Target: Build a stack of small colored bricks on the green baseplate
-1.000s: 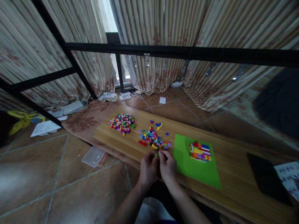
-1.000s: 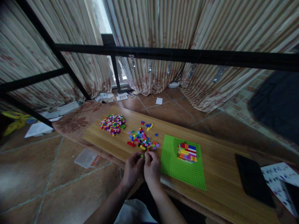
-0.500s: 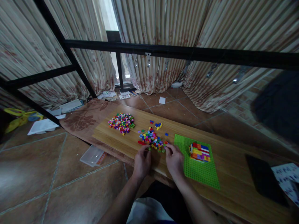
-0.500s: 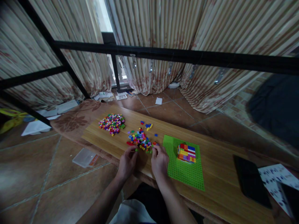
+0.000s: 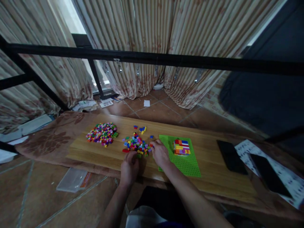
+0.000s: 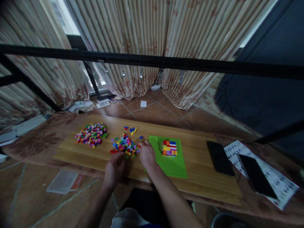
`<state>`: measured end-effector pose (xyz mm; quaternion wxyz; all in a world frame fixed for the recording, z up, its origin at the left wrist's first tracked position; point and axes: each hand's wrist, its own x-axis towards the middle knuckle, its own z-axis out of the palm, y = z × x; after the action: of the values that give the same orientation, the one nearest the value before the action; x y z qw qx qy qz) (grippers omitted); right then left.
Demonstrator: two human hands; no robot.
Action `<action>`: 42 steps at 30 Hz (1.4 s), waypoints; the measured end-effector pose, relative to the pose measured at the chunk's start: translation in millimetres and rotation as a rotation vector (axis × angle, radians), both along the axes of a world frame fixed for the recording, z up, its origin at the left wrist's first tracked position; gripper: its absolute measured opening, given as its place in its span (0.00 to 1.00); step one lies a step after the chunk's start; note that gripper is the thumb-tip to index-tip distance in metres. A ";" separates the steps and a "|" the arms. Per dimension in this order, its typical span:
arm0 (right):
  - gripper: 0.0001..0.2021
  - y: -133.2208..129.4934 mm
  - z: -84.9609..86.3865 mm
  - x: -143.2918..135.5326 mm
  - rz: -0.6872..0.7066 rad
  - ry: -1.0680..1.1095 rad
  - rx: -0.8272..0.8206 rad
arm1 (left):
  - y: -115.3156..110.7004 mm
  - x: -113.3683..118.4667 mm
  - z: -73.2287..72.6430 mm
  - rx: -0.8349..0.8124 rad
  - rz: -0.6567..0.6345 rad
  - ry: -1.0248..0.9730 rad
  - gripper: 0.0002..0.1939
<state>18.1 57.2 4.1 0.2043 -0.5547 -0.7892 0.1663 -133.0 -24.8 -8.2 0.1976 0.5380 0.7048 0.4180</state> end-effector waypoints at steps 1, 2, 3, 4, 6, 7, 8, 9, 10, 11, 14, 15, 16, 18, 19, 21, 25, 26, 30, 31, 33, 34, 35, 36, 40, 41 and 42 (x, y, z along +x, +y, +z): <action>0.10 0.8 0.5 -0.4 -0.006 0.010 0.005 | 0.0 -0.7 -1.3 0.005 -0.003 0.008 0.13; 0.10 1.3 1.0 -0.4 -0.012 0.021 0.010 | -0.7 -1.3 -2.0 0.011 -0.001 0.012 0.13; 0.09 1.4 1.7 0.1 -0.020 0.034 0.015 | -1.9 -1.7 -1.9 0.019 0.003 0.012 0.13; 0.09 0.8 2.6 1.1 -0.029 0.048 0.021 | -3.6 -1.8 -0.9 0.030 0.011 0.009 0.13; 0.09 -3.4 5.9 5.1 -0.042 0.080 0.034 | -7.7 0.0 4.4 0.049 0.040 -0.016 0.14; 0.09 -7.2 8.4 8.0 -0.039 0.115 0.043 | -9.6 2.4 8.8 0.051 0.054 -0.042 0.14; 0.10 -12.3 11.4 11.5 -0.027 0.165 0.054 | -11.1 6.1 14.0 0.045 0.058 -0.083 0.15; 0.10 -18.3 15.0 15.5 -0.008 0.228 0.067 | -11.8 11.2 19.9 0.032 0.049 -0.140 0.17; 0.10 -24.9 18.9 20.0 0.026 0.305 0.079 | -11.5 17.5 26.0 0.016 0.018 -0.216 0.18; 0.11 -31.7 23.0 24.7 0.055 0.368 0.087 | -10.1 24.8 32.0 0.001 -0.038 -0.320 0.18; 0.12 -49.3 34.4 39.5 0.131 0.457 0.086 | -0.9 49.1 47.1 -0.040 -0.166 -0.653 0.18; 0.12 -53.4 37.1 44.4 0.155 0.467 0.082 | 2.5 56.6 50.9 -0.057 -0.196 -0.735 0.18; 0.13 -56.5 39.2 49.2 0.172 0.473 0.079 | 5.5 63.5 54.0 -0.074 -0.224 -0.799 0.18; 0.14 -60.2 41.1 58.6 0.175 0.486 0.080 | 9.5 74.9 58.7 -0.113 -0.263 -0.873 0.16; 0.14 -61.2 41.0 63.3 0.156 0.497 0.080 | 10.4 79.4 60.4 -0.136 -0.273 -0.893 0.15; 0.14 -62.8 39.5 72.4 0.093 0.534 0.065 | 10.8 86.7 62.6 -0.184 -0.269 -0.923 0.14; 0.11 -67.7 33.3 88.6 -0.003 0.632 0.014 | 10.0 98.0 63.7 -0.237 -0.221 -0.975 0.15; 0.10 -69.2 31.3 92.2 -0.022 0.650 0.005 | 9.9 100.4 63.5 -0.248 -0.211 -0.978 0.15; 0.11 -75.0 21.7 106.6 -0.099 0.627 -0.011 | 8.0 109.1 58.8 -0.318 -0.165 -0.973 0.15; 0.11 -76.3 19.0 110.5 -0.113 0.598 0.007 | 7.0 111.4 56.6 -0.342 -0.162 -0.974 0.15; 0.10 -78.5 13.5 118.2 -0.133 0.535 0.066 | 4.7 117.0 51.9 -0.396 -0.181 -0.963 0.16; 0.09 -79.4 11.0 121.8 -0.139 0.511 0.096 | 3.7 120.4 49.7 -0.425 -0.205 -0.944 0.17; 0.09 -80.0 8.8 125.0 -0.140 0.496 0.122 | 3.0 124.2 48.1 -0.453 -0.237 -0.915 0.18; 0.08 -80.3 7.0 127.7 -0.134 0.489 0.140 | 2.8 128.2 47.0 -0.481 -0.274 -0.880 0.19; 0.06 -79.1 4.8 134.4 -0.087 0.487 0.173 | 7.6 141.8 48.4 -0.515 -0.388 -0.776 0.18; 0.06 -78.3 5.2 135.4 -0.084 0.485 0.175 | 9.9 143.7 49.4 -0.503 -0.399 -0.761 0.17; 0.06 -77.2 5.8 136.3 -0.088 0.481 0.176 | 12.3 144.7 50.3 -0.488 -0.401 -0.744 0.17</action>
<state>154.4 -20.0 10.0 0.4407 -0.5132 -0.7044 0.2149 11.8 -12.5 42.1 0.6332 0.4153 0.5461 0.3583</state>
